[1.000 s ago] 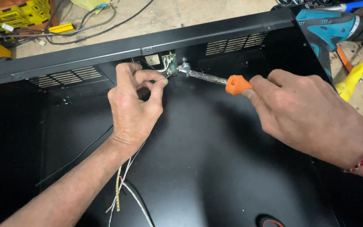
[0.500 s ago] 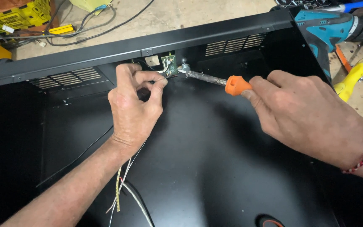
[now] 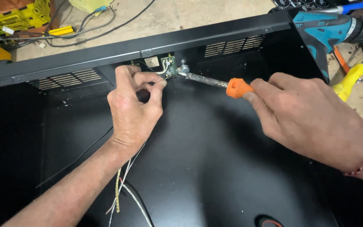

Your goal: The person uses a soldering iron to attach white wires to a circuit board inside a black electronic device. They then use pliers to adjust the connections and organize the wires.

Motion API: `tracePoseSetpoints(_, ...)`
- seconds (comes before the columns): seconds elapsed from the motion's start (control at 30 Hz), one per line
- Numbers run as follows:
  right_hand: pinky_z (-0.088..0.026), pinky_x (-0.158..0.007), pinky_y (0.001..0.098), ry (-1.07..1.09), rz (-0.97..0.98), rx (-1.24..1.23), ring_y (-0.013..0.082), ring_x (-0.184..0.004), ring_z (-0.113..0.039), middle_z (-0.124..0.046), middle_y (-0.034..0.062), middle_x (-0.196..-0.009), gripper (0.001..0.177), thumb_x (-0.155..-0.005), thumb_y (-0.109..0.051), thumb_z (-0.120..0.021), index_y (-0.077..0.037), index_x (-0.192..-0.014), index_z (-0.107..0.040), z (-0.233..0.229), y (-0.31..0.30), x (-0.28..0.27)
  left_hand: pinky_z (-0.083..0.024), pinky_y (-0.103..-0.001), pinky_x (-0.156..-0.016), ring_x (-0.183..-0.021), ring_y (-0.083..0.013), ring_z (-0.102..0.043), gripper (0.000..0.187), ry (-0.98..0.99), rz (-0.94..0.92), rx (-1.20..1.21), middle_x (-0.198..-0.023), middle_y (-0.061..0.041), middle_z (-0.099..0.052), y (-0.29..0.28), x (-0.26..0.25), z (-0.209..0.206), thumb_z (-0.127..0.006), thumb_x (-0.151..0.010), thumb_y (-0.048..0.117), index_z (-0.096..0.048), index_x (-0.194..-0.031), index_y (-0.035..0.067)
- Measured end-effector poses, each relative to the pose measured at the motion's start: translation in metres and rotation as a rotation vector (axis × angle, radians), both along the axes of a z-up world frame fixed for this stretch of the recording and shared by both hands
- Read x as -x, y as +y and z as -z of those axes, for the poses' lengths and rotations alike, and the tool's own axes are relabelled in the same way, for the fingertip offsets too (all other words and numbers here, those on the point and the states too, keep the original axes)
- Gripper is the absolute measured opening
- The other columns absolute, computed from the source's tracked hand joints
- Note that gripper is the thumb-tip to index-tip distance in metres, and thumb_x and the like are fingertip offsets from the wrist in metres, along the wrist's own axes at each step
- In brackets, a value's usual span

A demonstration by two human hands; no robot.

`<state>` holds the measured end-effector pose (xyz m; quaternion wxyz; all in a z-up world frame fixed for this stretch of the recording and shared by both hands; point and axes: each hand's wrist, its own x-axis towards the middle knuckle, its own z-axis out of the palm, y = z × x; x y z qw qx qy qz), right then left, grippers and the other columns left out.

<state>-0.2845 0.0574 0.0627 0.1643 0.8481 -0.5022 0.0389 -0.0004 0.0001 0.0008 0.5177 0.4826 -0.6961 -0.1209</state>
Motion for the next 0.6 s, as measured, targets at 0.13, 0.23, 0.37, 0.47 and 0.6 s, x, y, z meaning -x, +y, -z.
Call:
tracePoseSetpoints(0.13, -0.05, -0.044, 0.037, 0.044, -0.011, 0.019, 0.0206, -0.053, -0.05, -0.045, 0.0, -0.069, 0.025, -0.109, -0.031, -0.06, -0.015, -0.089, -0.058, 0.0022, 0.0006, 0.0014, -0.051, -0.026, -0.069, -0.062, -0.0094, -0.065, 0.032, -0.027, 0.002, -0.021, -0.091, 0.006, -0.075, -0.0019, -0.0016, 0.0032, -0.07, -0.092, 0.01, -0.04, -0.102, 0.004)
tracePoseSetpoints(0.23, -0.05, -0.044, 0.0368, 0.07, -0.012, 0.052, 0.02, -0.053, -0.049, -0.045, -0.0002, -0.069, 0.026, -0.109, -0.029, -0.061, -0.016, -0.087, -0.056, 0.0029, -0.0006, 0.0009, -0.051, -0.027, -0.066, -0.061, -0.0117, -0.063, 0.03, -0.054, -0.009, -0.017, -0.09, 0.007, -0.074, -0.0036, -0.0013, 0.0046, -0.068, -0.091, 0.009, -0.04, -0.101, 0.004)
tracePoseSetpoints(0.37, -0.049, -0.044, 0.0383, 0.041, -0.006, 0.031, 0.0221, -0.052, -0.049, -0.046, 0.001, -0.068, 0.029, -0.11, -0.028, -0.06, -0.014, -0.085, -0.055, 0.0024, -0.0026, -0.0005, -0.053, -0.027, -0.067, -0.06, -0.0128, -0.063, 0.03, -0.049, -0.026, -0.043, -0.09, 0.009, -0.074, -0.0039, -0.0012, 0.0049, -0.068, -0.09, 0.011, -0.041, -0.102, 0.005)
tracePoseSetpoints(0.47, -0.048, -0.043, 0.0362, 0.078, -0.017, 0.045, 0.0199, -0.052, -0.048, -0.045, -0.0002, -0.067, 0.031, -0.111, -0.03, -0.06, -0.015, -0.085, -0.055, 0.0027, -0.0031, -0.0005, -0.053, -0.027, -0.066, -0.06, -0.0126, -0.063, 0.031, -0.052, -0.023, -0.04, -0.091, 0.008, -0.075, -0.0044, -0.0014, 0.0055, -0.069, -0.091, 0.011, -0.041, -0.102, 0.005)
tracePoseSetpoints(0.6, -0.05, -0.045, 0.0357, 0.094, -0.007, 0.051, 0.0199, -0.052, -0.049, -0.047, -0.0005, -0.068, 0.029, -0.109, -0.029, -0.061, -0.016, -0.084, -0.055, 0.0028, -0.0037, -0.0009, -0.052, -0.028, -0.065, -0.06, -0.0124, -0.063, 0.03, -0.066, -0.024, -0.024, -0.091, 0.007, -0.075, -0.0059, -0.0014, 0.0071, -0.068, -0.09, 0.009, -0.041, -0.102, 0.004)
